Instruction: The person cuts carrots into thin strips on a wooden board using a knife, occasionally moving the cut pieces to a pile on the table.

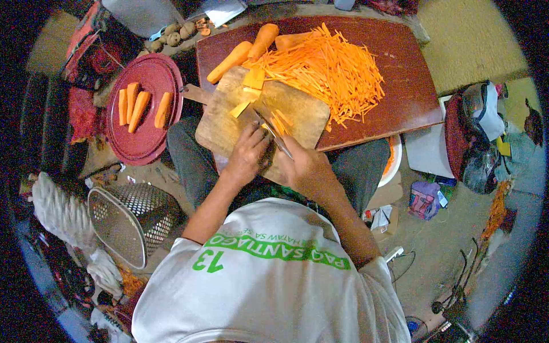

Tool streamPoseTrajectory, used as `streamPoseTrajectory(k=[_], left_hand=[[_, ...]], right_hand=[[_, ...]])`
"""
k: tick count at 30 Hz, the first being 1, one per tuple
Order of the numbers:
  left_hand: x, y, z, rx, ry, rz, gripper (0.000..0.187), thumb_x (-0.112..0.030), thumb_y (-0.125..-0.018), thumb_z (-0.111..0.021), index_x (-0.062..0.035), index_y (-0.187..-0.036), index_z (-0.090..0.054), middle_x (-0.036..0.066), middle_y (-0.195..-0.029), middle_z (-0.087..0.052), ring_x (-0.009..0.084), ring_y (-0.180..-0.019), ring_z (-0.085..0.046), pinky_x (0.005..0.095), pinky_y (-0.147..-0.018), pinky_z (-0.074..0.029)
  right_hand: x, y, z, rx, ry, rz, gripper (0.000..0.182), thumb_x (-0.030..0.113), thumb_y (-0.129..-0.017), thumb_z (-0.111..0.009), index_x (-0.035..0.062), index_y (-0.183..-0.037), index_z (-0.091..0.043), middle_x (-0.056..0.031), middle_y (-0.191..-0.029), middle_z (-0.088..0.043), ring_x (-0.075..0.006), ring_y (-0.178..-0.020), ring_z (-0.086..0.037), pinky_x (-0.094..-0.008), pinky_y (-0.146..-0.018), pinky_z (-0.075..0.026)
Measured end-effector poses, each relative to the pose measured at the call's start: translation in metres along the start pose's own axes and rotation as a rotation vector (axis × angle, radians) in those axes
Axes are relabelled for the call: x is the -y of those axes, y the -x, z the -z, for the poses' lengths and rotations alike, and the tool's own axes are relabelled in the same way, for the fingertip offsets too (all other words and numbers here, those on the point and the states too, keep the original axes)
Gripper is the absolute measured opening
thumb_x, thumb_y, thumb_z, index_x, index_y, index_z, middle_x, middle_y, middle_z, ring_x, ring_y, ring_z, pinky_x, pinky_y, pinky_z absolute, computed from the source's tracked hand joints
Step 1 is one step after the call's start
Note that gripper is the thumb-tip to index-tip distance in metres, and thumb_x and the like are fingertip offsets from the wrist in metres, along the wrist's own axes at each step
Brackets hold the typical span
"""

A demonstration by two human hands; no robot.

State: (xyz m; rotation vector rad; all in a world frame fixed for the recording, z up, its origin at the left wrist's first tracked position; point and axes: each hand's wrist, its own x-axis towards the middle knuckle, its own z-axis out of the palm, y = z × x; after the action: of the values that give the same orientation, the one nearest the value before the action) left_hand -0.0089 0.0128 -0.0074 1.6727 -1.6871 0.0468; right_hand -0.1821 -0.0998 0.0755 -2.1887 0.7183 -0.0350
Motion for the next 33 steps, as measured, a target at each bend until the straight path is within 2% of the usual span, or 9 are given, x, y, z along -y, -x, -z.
streamPoseTrajectory(k=[5, 8, 11, 14, 18, 23, 26, 29, 33], left_hand=[[0.001, 0.001, -0.004, -0.028, 0.002, 0.009, 0.028, 0.002, -0.074, -0.077, 0.0058, -0.101, -0.072, 0.017, -0.1, -0.061, 0.0419, -0.109, -0.062, 0.0529, -0.115, -0.05], [0.002, 0.003, -0.007, -0.038, -0.014, -0.005, 0.027, 0.001, -0.074, -0.077, 0.0057, -0.1, -0.072, 0.017, -0.101, -0.061, 0.0409, -0.108, -0.062, 0.0527, -0.115, -0.05], [0.0, 0.001, -0.001, -0.009, -0.019, -0.013, 0.028, 0.0, -0.075, -0.078, 0.0055, -0.101, -0.073, 0.016, -0.101, -0.062, 0.0406, -0.108, -0.062, 0.0528, -0.115, -0.05], [0.002, 0.001, -0.002, 0.004, 0.0, -0.005, 0.028, -0.001, -0.074, -0.078, 0.0049, -0.101, -0.073, 0.016, -0.101, -0.063, 0.0406, -0.108, -0.062, 0.053, -0.116, -0.05], [0.001, 0.002, -0.002, -0.013, -0.02, -0.013, 0.025, -0.001, -0.075, -0.077, 0.0044, -0.099, -0.073, 0.016, -0.1, -0.063, 0.0402, -0.107, -0.062, 0.0527, -0.116, -0.05], [0.004, 0.005, -0.006, -0.004, -0.025, -0.018, 0.023, -0.002, -0.075, -0.076, 0.0044, -0.098, -0.073, 0.016, -0.1, -0.063, 0.0393, -0.108, -0.062, 0.0522, -0.116, -0.05], [0.007, 0.012, -0.006, 0.117, -0.08, 0.008, 0.048, -0.005, -0.075, -0.08, 0.0059, -0.121, -0.072, 0.022, -0.12, -0.066, 0.0489, -0.128, -0.06, 0.0541, -0.119, -0.049], [0.0, 0.003, 0.0, 0.026, -0.025, 0.007, 0.024, -0.001, -0.076, -0.076, 0.0044, -0.099, -0.073, 0.016, -0.101, -0.063, 0.0386, -0.109, -0.062, 0.0523, -0.117, -0.049], [0.002, 0.003, -0.004, 0.014, -0.044, -0.011, 0.025, -0.002, -0.076, -0.076, 0.0048, -0.1, -0.074, 0.016, -0.102, -0.064, 0.0384, -0.11, -0.062, 0.0534, -0.119, -0.048]], right_hand=[[0.002, 0.04, 0.014, 0.08, 0.013, -0.07, 0.033, 0.021, -0.108, -0.057, 0.003, -0.136, -0.059, -0.0306, -0.098, -0.071, -0.0537, -0.092, -0.07, -0.0602, -0.075, -0.053], [-0.011, 0.021, -0.007, -0.044, 0.039, 0.06, 0.034, 0.021, -0.108, -0.057, 0.0025, -0.137, -0.059, -0.0303, -0.098, -0.071, -0.0537, -0.09, -0.07, -0.0589, -0.075, -0.053], [-0.003, -0.008, -0.004, 0.026, 0.037, 0.011, 0.033, 0.023, -0.109, -0.056, 0.0093, -0.139, -0.053, -0.0302, -0.097, -0.074, -0.0543, -0.095, -0.072, -0.0679, -0.083, -0.054], [0.003, -0.001, 0.007, 0.072, -0.062, -0.024, 0.034, 0.024, -0.109, -0.057, 0.0085, -0.139, -0.053, -0.0317, -0.098, -0.074, -0.0544, -0.097, -0.072, -0.0671, -0.083, -0.054], [0.001, 0.026, 0.008, 0.016, -0.005, -0.022, 0.032, 0.025, -0.108, -0.059, 0.0065, -0.133, -0.058, -0.0319, -0.093, -0.072, -0.0554, -0.091, -0.071, -0.0659, -0.079, -0.055], [-0.004, -0.004, -0.005, -0.034, -0.019, 0.012, 0.031, 0.024, -0.107, -0.058, 0.0061, -0.132, -0.06, -0.0336, -0.092, -0.071, -0.0554, -0.091, -0.071, -0.065, -0.078, -0.055], [-0.005, -0.011, 0.002, 0.032, -0.047, -0.027, 0.034, 0.025, -0.107, -0.056, 0.0061, -0.135, -0.06, -0.0338, -0.095, -0.071, -0.0554, -0.095, -0.071, -0.0644, -0.081, -0.055], [-0.004, 0.013, 0.009, -0.021, -0.118, 0.016, 0.034, 0.025, -0.108, -0.057, 0.0051, -0.135, -0.06, -0.0327, -0.095, -0.072, -0.0554, -0.094, -0.071, -0.0647, -0.081, -0.055], [-0.007, 0.022, 0.008, -0.011, -0.081, 0.01, 0.033, 0.024, -0.108, -0.058, 0.0047, -0.135, -0.06, -0.0328, -0.096, -0.072, -0.0555, -0.095, -0.071, -0.065, -0.081, -0.055]])
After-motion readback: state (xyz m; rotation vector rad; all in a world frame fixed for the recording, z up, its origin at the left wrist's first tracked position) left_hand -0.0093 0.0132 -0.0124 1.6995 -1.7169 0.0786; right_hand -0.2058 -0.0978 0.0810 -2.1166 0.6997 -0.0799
